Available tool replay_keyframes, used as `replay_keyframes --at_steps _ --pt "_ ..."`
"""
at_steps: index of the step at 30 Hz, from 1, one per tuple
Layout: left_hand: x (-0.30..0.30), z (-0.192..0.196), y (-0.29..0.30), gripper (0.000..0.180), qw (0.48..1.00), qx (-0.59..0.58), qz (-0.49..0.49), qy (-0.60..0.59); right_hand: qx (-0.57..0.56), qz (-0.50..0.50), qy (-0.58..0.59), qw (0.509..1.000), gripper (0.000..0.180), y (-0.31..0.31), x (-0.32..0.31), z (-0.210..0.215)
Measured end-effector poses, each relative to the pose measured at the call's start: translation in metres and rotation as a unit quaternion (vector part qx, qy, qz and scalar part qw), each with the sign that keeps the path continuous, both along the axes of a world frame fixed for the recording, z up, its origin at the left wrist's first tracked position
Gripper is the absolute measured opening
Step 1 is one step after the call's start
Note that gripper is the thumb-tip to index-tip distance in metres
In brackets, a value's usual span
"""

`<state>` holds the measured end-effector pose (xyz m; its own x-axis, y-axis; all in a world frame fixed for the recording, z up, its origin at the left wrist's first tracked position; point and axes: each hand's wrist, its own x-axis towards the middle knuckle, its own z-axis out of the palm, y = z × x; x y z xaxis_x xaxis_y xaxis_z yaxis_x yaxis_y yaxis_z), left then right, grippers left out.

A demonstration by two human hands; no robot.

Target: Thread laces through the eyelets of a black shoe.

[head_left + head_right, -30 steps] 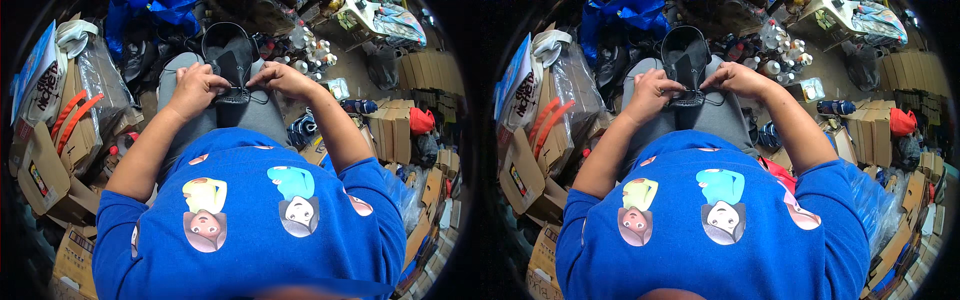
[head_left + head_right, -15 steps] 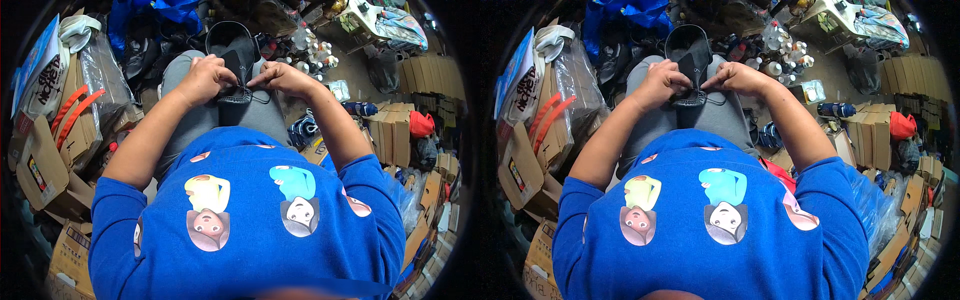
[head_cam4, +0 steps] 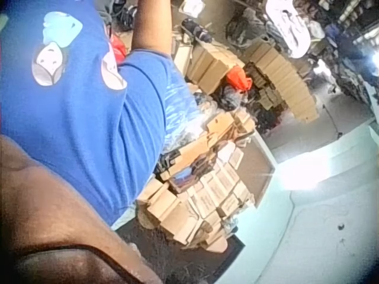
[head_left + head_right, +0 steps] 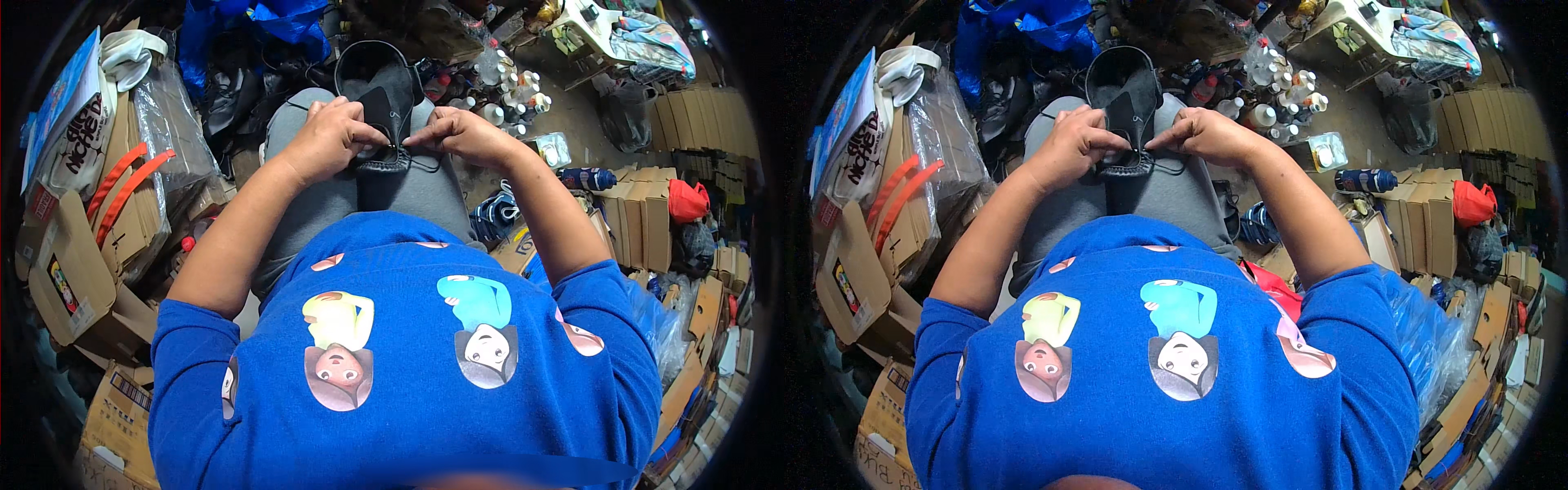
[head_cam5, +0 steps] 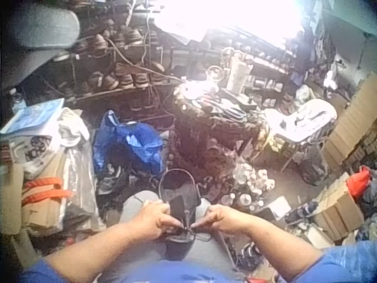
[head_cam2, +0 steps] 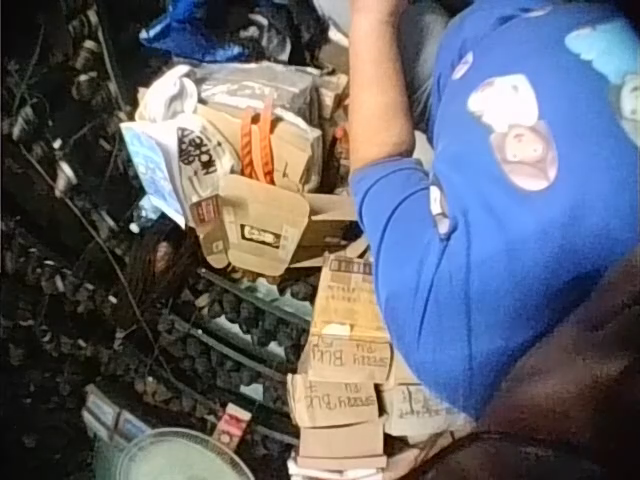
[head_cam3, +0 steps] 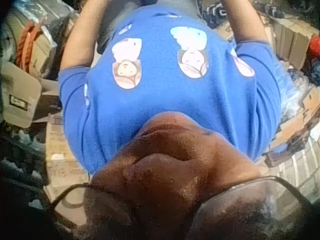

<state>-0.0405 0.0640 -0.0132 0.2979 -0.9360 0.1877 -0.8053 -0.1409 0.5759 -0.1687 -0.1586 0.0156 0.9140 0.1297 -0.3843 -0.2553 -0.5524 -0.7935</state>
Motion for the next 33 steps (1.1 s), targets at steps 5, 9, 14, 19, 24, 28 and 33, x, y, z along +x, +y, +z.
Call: replay_keyframes --at_steps 5,9,14,19,24,28,33 --pt "0.0 0.001 0.0 0.025 1.0 0.0 0.0 0.003 0.0 0.0 0.004 1.0 0.046 0.001 -0.001 0.001" --pt "0.0 0.002 0.001 0.025 1.0 0.001 -0.005 -0.001 0.003 -0.005 0.011 1.0 0.051 0.0 -0.001 -0.003" --pt "-0.005 0.008 -0.004 0.02 1.0 -0.007 -0.023 0.004 -0.015 0.012 0.0 1.0 0.047 0.002 -0.002 -0.003" --pt "-0.019 0.012 -0.001 0.011 0.999 -0.004 0.034 0.019 -0.048 0.004 -0.052 0.997 0.04 0.011 -0.012 -0.002" --pt "-0.016 0.006 -0.001 0.01 0.987 0.031 0.085 0.13 -0.052 -0.028 -0.082 0.995 0.036 0.014 -0.016 -0.003" --pt "0.0 0.0 -0.012 0.012 1.0 -0.01 0.004 0.011 -0.019 -0.023 -0.058 0.998 0.032 0.003 -0.002 -0.007" --pt "0.003 -0.001 -0.016 0.012 0.998 -0.053 -0.028 -0.018 -0.004 0.012 -0.05 0.999 0.03 -0.004 0.008 -0.009"
